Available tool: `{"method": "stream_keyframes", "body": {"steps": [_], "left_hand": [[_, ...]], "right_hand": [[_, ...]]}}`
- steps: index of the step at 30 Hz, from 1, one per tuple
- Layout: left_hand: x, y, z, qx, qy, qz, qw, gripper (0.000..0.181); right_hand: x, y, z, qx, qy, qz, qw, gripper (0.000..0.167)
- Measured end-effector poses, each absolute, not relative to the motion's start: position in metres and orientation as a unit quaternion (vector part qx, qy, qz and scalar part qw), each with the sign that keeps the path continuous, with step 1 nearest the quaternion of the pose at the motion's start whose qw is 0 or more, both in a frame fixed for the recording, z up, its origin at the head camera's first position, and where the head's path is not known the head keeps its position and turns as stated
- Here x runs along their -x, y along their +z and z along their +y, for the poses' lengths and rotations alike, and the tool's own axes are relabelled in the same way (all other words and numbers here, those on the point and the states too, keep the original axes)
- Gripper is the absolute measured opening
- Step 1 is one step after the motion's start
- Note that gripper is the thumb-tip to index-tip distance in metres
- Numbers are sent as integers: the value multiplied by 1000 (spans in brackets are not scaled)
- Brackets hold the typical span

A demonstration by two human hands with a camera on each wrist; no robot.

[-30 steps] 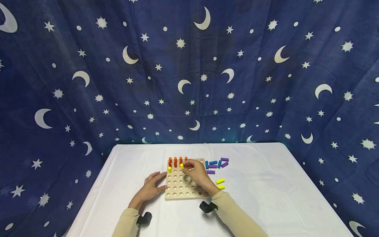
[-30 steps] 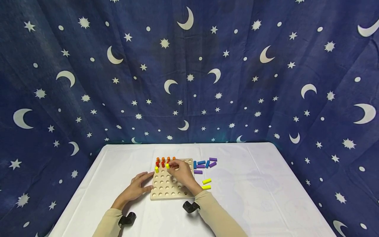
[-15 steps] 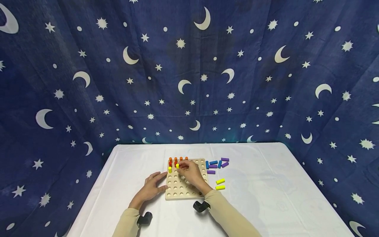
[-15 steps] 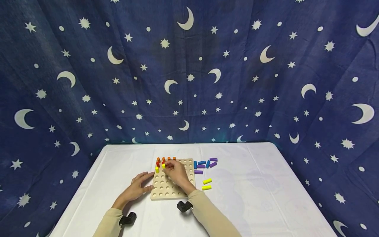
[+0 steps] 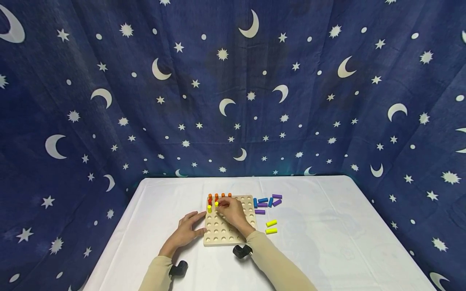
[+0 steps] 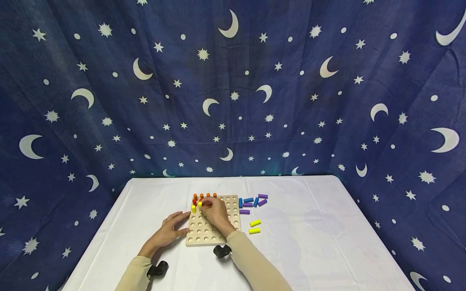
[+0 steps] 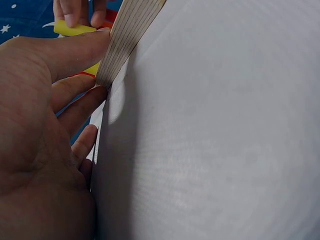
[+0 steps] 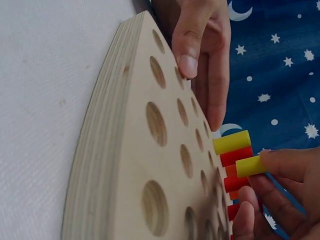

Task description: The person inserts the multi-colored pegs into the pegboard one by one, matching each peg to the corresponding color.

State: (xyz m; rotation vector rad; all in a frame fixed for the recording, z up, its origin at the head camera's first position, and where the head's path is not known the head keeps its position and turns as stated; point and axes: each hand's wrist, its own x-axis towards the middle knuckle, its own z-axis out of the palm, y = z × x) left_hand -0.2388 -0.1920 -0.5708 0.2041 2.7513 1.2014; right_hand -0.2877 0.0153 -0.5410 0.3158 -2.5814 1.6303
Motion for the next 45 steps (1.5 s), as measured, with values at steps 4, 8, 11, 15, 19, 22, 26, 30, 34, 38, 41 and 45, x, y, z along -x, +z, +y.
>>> {"method": "stream_keyframes", "body": {"steps": [4, 8, 11, 15, 19, 22, 26, 30, 34, 38, 41, 45], "left_hand": [[239, -570, -192, -72, 397, 913, 62, 63], [238, -569, -192, -77, 398, 912, 59, 63], [238, -569, -192, -77, 399, 912, 60, 63], [239, -570, -192, -73, 400, 912, 62, 63], [239, -570, -192, -73, 396, 913, 62, 63], [238, -570, -192, -75, 395, 913, 61, 63], [239, -570, -193, -75, 396, 913, 60, 63], [239, -570, -193, -73, 395, 914, 59, 63], [239, -571, -192, -71, 395, 914, 64, 63], [239, -571, -191, -68, 394, 914, 65, 63], [239, -570, -191, -65, 390, 916, 64, 63], [239, -570, -191, -63, 392, 915, 66, 63]], "right_hand": [[289, -544, 13, -91, 527, -844, 35, 17], [290, -545, 11, -79, 522, -849, 32, 17], [290, -545, 10, -73, 516, -853, 32, 16], [291, -546, 9, -76, 510, -856, 36, 15], [292, -549, 9, -77, 507, -858, 36, 14], [291, -550, 9, -75, 506, -859, 31, 14], [291, -551, 9, -78, 501, -861, 29, 15], [291, -551, 10, -83, 497, -863, 30, 16], [290, -552, 11, -87, 495, -864, 35, 15], [290, -554, 12, -94, 488, -867, 38, 14], [290, -554, 12, -95, 478, -872, 37, 14], [289, -552, 11, -92, 469, -878, 36, 15]]}}
